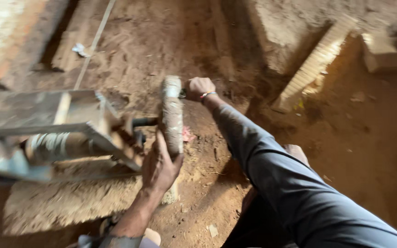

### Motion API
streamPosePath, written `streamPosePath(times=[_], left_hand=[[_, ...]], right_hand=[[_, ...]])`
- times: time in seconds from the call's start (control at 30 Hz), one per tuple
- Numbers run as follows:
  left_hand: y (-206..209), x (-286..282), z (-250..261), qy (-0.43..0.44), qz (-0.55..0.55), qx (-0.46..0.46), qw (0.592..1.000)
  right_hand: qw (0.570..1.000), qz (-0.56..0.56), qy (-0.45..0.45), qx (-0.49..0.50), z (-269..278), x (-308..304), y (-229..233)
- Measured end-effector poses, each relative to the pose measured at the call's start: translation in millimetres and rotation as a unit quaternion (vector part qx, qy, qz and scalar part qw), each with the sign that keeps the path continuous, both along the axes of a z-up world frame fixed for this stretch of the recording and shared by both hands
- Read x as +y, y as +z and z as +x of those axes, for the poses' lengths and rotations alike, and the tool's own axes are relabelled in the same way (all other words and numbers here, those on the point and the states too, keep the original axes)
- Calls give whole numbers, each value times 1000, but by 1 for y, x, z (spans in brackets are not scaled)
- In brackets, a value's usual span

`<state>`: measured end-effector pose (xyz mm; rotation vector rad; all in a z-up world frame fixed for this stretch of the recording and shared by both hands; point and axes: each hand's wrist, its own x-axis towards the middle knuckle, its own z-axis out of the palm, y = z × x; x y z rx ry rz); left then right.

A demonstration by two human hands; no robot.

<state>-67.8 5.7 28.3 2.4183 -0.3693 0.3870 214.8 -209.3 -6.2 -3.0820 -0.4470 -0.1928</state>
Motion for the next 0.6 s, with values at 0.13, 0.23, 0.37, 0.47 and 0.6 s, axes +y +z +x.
streamPosePath(times=[0.13, 0.23, 0.37, 0.47, 0.6], left_hand=[[4, 2, 7, 22, 25, 3, 999], [11, 6, 14, 26, 22, -19, 999], [21, 6, 21, 18, -6, -17, 1000], [27, 9, 26, 28, 12, -25, 999], [31, 12, 32, 55, 32, 2, 998]], right_hand=[[999, 22, -5, 47, -12, 8, -8], [994, 43, -34, 97, -28, 19, -4], [990, 61, -41, 119, -43, 29, -14], [987, 77, -48, 130, -53, 27, -28], [979, 74, -62, 179, -60, 33, -45]])
